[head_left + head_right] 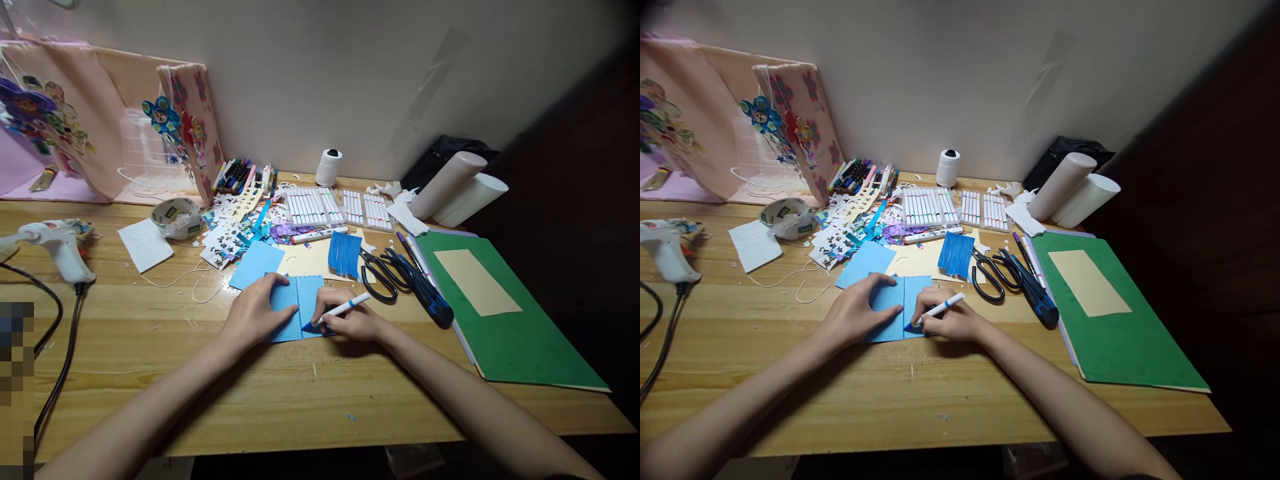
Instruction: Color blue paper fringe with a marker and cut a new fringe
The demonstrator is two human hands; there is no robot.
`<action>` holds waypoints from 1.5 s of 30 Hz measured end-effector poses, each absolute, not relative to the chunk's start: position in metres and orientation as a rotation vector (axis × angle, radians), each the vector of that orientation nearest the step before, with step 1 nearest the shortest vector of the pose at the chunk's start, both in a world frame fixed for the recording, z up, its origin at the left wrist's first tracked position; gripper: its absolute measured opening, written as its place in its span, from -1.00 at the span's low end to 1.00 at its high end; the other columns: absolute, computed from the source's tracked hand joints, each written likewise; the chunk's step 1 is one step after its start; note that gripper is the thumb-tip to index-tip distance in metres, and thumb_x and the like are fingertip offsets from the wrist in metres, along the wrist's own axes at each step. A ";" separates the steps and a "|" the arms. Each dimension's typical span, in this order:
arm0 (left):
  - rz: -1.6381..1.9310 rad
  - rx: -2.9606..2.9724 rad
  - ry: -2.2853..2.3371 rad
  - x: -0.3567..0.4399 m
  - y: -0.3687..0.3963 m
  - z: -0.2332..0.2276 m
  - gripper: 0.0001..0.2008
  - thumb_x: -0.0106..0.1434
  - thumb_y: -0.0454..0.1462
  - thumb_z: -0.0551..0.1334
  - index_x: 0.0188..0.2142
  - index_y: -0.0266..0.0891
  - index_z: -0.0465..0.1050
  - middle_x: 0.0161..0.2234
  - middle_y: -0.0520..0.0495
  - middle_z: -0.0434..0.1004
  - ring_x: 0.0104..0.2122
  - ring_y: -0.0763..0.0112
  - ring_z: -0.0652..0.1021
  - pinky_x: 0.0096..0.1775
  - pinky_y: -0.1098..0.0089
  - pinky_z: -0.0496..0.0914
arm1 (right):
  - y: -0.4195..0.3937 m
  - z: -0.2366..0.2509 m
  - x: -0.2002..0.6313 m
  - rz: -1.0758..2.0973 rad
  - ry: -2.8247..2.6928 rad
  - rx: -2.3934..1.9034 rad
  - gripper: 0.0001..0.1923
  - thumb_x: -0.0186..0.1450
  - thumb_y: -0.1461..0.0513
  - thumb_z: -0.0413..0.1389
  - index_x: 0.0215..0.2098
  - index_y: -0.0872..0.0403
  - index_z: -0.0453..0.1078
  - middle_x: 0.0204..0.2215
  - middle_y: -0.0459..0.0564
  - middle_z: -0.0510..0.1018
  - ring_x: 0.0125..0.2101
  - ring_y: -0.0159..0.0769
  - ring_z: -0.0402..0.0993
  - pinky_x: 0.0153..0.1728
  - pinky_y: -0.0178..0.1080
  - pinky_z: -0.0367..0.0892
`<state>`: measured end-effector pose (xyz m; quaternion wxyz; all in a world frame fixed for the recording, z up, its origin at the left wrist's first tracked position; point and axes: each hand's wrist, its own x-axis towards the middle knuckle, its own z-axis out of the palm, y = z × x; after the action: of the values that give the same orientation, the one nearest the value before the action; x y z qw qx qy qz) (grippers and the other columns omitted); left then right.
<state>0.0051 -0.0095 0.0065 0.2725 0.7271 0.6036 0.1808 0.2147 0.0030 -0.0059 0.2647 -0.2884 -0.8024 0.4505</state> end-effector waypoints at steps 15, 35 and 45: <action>0.929 1.552 1.584 -0.023 0.015 0.021 -0.69 0.17 -0.06 0.17 -0.20 -0.18 0.44 -0.09 -0.05 0.51 -0.04 0.20 0.44 0.02 0.26 0.28 | 0.007 -0.009 0.226 0.964 -1.875 -1.018 -0.76 0.39 0.22 -0.11 -0.08 0.06 0.32 -0.20 0.06 0.53 -0.17 -0.31 0.48 -0.16 -0.19 0.38; 0.439 1.737 1.575 -0.014 -0.002 0.015 -0.78 0.00 -0.13 0.30 -0.34 -0.13 0.51 -0.26 -0.04 0.58 -0.23 0.16 0.52 -0.13 0.21 0.35 | 0.014 -0.011 0.235 0.451 -2.444 -0.801 -0.83 0.30 0.28 0.05 -0.20 0.07 0.46 -0.35 0.03 0.59 -0.27 -0.26 0.52 -0.21 -0.19 0.38; 0.339 1.741 1.617 -0.015 0.001 0.019 -0.76 0.01 -0.12 0.30 -0.32 -0.15 0.51 -0.24 -0.04 0.57 -0.21 0.18 0.51 -0.13 0.27 0.33 | 0.014 -0.014 0.235 0.336 -2.486 -0.797 -0.83 0.32 0.30 0.01 -0.22 0.07 0.46 -0.37 0.02 0.60 -0.30 -0.29 0.52 -0.24 -0.22 0.37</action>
<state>-0.0148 0.0012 0.0186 0.3624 0.6761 0.6279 0.1317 0.2349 0.0141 -0.0137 0.2519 -0.2929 -0.9140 0.1237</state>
